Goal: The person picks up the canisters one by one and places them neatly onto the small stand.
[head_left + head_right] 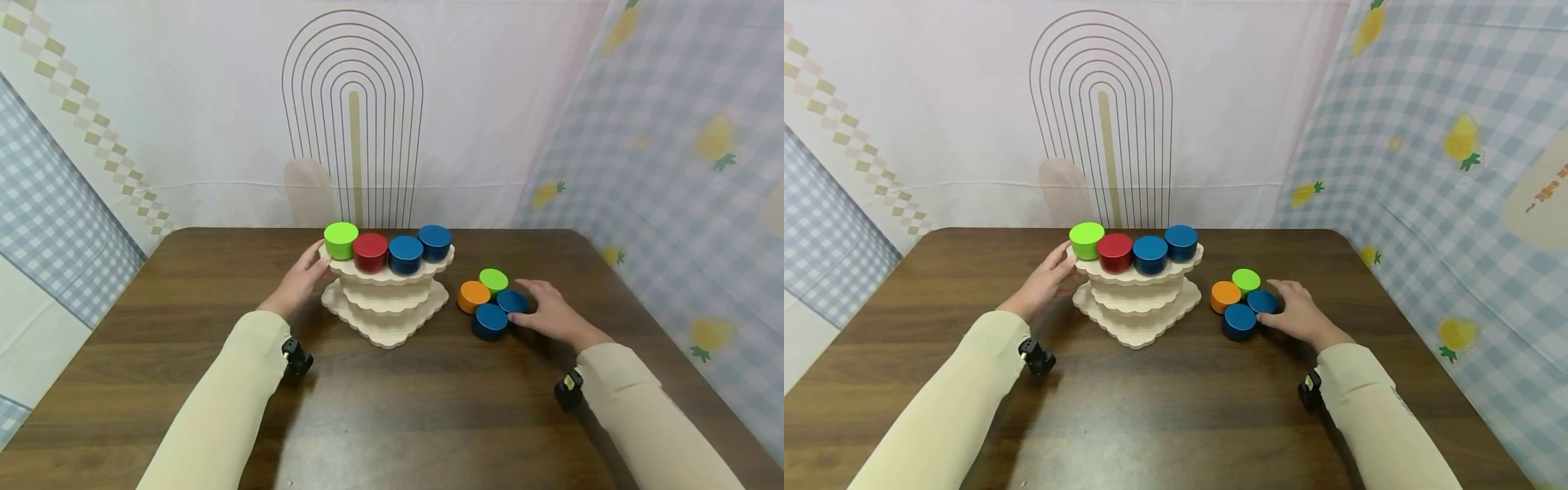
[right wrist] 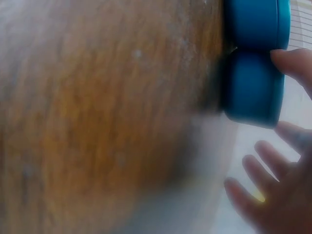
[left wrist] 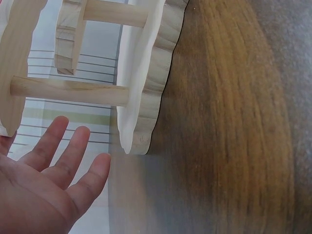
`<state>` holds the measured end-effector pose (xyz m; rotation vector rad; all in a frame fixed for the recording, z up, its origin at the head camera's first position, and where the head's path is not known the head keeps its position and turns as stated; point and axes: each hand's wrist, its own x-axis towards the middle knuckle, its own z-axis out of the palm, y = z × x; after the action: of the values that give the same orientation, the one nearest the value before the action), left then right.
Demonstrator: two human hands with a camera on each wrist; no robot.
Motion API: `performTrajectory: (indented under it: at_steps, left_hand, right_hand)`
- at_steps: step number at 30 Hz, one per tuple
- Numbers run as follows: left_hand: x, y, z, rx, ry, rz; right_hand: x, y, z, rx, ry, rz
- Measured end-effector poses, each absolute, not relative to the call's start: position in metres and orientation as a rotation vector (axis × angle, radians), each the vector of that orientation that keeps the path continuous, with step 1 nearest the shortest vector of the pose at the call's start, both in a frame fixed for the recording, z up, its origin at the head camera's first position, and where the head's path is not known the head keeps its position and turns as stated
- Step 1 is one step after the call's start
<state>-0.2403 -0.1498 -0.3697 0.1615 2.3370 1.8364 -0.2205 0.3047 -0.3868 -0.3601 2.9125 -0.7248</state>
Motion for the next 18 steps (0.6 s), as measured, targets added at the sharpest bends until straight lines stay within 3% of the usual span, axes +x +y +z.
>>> performTrajectory:
  at_steps: [18]
  left_hand:
    - [-0.2395,-0.1496,-0.3694,0.173,2.33,1.841]
  right_hand:
    - [-0.2287,0.3062,-0.396,-0.351,2.774,-0.866]
